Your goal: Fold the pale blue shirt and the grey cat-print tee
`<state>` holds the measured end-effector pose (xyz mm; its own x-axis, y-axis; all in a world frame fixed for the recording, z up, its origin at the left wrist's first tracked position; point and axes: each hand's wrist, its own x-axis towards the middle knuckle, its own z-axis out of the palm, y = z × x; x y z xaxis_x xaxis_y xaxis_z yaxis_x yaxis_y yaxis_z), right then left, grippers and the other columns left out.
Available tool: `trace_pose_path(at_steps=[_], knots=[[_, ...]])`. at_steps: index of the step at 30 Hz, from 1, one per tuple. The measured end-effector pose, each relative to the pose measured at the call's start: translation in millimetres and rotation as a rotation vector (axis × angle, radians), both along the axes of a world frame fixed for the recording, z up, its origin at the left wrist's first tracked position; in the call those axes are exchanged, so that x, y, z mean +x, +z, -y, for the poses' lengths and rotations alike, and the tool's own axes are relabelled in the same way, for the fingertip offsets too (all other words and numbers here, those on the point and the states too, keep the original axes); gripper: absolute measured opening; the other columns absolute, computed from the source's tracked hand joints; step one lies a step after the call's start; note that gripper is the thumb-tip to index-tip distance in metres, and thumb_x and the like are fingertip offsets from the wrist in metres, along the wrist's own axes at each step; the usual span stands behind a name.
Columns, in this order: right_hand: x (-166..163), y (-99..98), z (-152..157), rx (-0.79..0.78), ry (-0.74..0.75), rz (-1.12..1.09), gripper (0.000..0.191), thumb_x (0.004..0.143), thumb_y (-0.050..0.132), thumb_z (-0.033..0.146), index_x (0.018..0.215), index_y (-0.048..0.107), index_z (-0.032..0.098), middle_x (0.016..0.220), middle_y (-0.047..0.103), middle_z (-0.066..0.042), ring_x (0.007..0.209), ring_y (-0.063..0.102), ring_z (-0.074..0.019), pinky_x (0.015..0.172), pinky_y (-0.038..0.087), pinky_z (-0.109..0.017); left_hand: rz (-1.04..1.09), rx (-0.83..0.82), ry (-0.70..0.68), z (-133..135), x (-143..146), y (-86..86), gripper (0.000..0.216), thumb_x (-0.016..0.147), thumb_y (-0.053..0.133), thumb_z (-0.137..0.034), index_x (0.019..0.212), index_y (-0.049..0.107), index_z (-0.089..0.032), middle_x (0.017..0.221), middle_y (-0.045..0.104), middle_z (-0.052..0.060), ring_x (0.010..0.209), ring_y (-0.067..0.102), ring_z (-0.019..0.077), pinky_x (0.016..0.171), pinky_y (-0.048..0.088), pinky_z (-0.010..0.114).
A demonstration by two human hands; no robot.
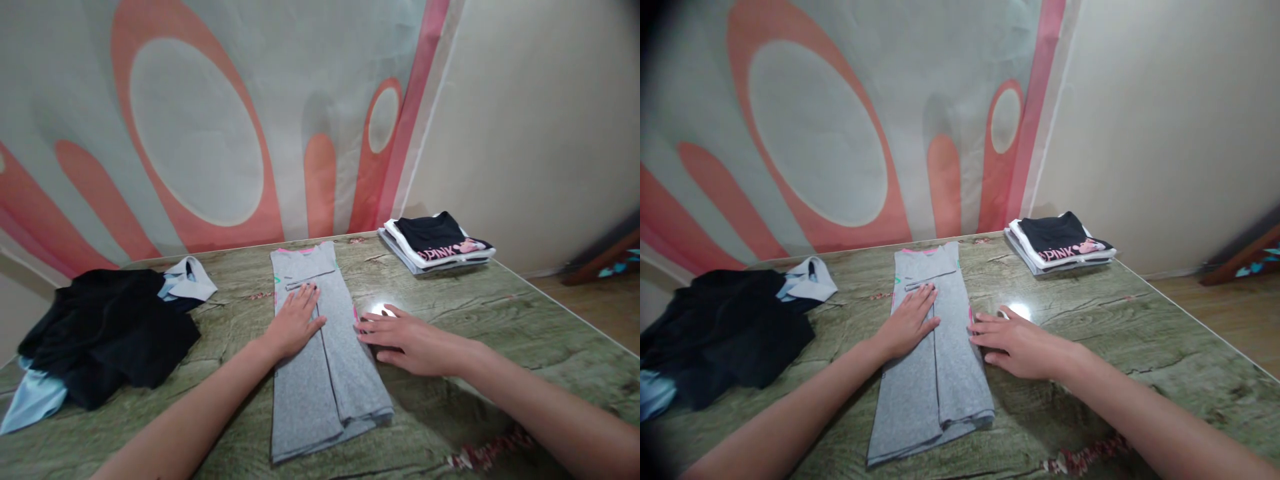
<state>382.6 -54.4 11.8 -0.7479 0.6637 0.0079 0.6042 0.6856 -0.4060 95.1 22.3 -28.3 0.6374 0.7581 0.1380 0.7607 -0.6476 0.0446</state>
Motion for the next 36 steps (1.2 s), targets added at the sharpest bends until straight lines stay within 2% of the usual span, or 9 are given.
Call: trace_pose_path(at_steps=[3, 10, 13, 16, 18, 21, 26, 30, 36], knots=[[-11.8, -0.2, 4.6, 0.027, 0.003, -0.074, 0.039, 0.098, 0.045, 0.032, 0.137, 0.052, 0.031, 0.147, 0.047, -0.001, 0.142, 0.03, -0.0183, 0.119, 0.018, -0.044, -0.022, -0.031, -0.053, 12.3, -3.7, 6.1, 0.058, 0.101, 0.028, -0.049, 0.151, 0.026, -0.02, 0.16, 0.019, 0.011, 0.147, 0.015, 0.0258, 0.116, 0.021, 0.047], [-20.4, -7.3, 32.2, -0.049, 0.09, -0.058, 0.062, 0.095, 0.052, 0.038, 0.151, 0.026, 0.031, 0.156, 0.03, -0.005, 0.146, 0.02, -0.0233, 0.119, 0.009, -0.054, -0.038, -0.247, -0.188, 62.1, -21.4, 24.0, 0.055, 0.101, 0.033, -0.047, 0.152, 0.02, -0.033, 0.16, 0.017, 0.005, 0.148, 0.013, 0.0275, 0.116, 0.012, 0.058], [-12.4, 12.9, 54.7, -0.084, 0.121, -0.117, 0.058, 0.091, 0.059, 0.033, 0.145, 0.039, 0.035, 0.151, 0.041, -0.003, 0.143, 0.03, -0.0232, 0.119, 0.012, -0.054, 0.019, -0.407, -0.335, 95.1, -31.6, 48.5, 0.052, 0.099, 0.043, -0.04, 0.149, 0.028, -0.039, 0.158, 0.027, 0.001, 0.147, 0.015, 0.0274, 0.116, 0.009, 0.061], [-11.6, 32.3, 69.2, -0.173, 0.168, -0.215, 0.035, 0.091, 0.059, 0.024, 0.122, 0.063, 0.039, 0.121, 0.069, 0.003, 0.125, 0.055, -0.0173, 0.12, 0.019, -0.048, 0.157, -0.619, -0.411, 121.8, -36.8, 72.7, 0.036, 0.097, 0.051, -0.033, 0.132, 0.053, -0.042, 0.14, 0.055, -0.005, 0.139, 0.037, 0.0183, 0.121, 0.016, 0.047], [-16.9, 34.5, 71.0, -0.207, 0.151, -0.266, 0.029, 0.094, 0.054, 0.021, 0.113, 0.068, 0.037, 0.105, 0.074, 0.005, 0.111, 0.064, -0.0129, 0.117, 0.028, -0.041, 0.261, -0.675, -0.358, 128.5, -37.0, 76.2, 0.027, 0.098, 0.049, -0.031, 0.12, 0.062, -0.04, 0.129, 0.063, -0.006, 0.129, 0.049, 0.013, 0.117, 0.029, 0.036], [-28.5, 19.3, 67.3, -0.102, 0.047, -0.279, 0.033, 0.096, 0.05, 0.022, 0.127, 0.061, 0.028, 0.127, 0.065, -0.002, 0.122, 0.056, -0.0139, 0.113, 0.035, -0.037, 0.322, -0.485, -0.201, 121.7, -35.0, 58.0, 0.037, 0.1, 0.044, -0.033, 0.136, 0.05, -0.033, 0.146, 0.048, 0.002, 0.137, 0.04, 0.0167, 0.113, 0.036, 0.037], [-39.2, -13.1, 63.9, -0.035, 0.097, -0.124, 0.052, 0.097, 0.049, 0.03, 0.147, 0.038, 0.026, 0.152, 0.04, -0.005, 0.143, 0.029, -0.0192, 0.119, 0.022, -0.045, 0.051, -0.244, -0.164, 99.2, -37.1, 22.3, 0.063, 0.099, 0.039, -0.047, 0.154, 0.017, -0.025, 0.159, 0.023, 0.007, 0.147, 0.017, 0.0256, 0.119, 0.016, 0.051], [-42.5, -21.9, 47.9, 0.008, 0.087, -0.098, 0.051, 0.099, 0.043, 0.032, 0.149, 0.033, 0.03, 0.155, 0.034, -0.004, 0.145, 0.023, -0.0186, 0.12, 0.016, -0.047, -0.04, -0.194, -0.188, 80.2, -42.5, 18.1, 0.063, 0.1, 0.031, -0.051, 0.155, 0.011, -0.026, 0.16, 0.018, 0.006, 0.148, 0.014, 0.0242, 0.119, 0.011, 0.048], [-55.9, -31.8, -16.6, 0.099, 0.033, -0.048, 0.048, 0.101, 0.037, 0.034, 0.149, 0.034, 0.028, 0.155, 0.032, -0.004, 0.145, 0.021, -0.0187, 0.12, 0.016, -0.046, -0.077, -0.232, -0.148, 20.6, -45.5, 21.6, 0.059, 0.101, 0.026, -0.052, 0.154, 0.015, -0.028, 0.16, 0.017, 0.002, 0.148, 0.012, 0.0224, 0.119, 0.008, 0.048]])
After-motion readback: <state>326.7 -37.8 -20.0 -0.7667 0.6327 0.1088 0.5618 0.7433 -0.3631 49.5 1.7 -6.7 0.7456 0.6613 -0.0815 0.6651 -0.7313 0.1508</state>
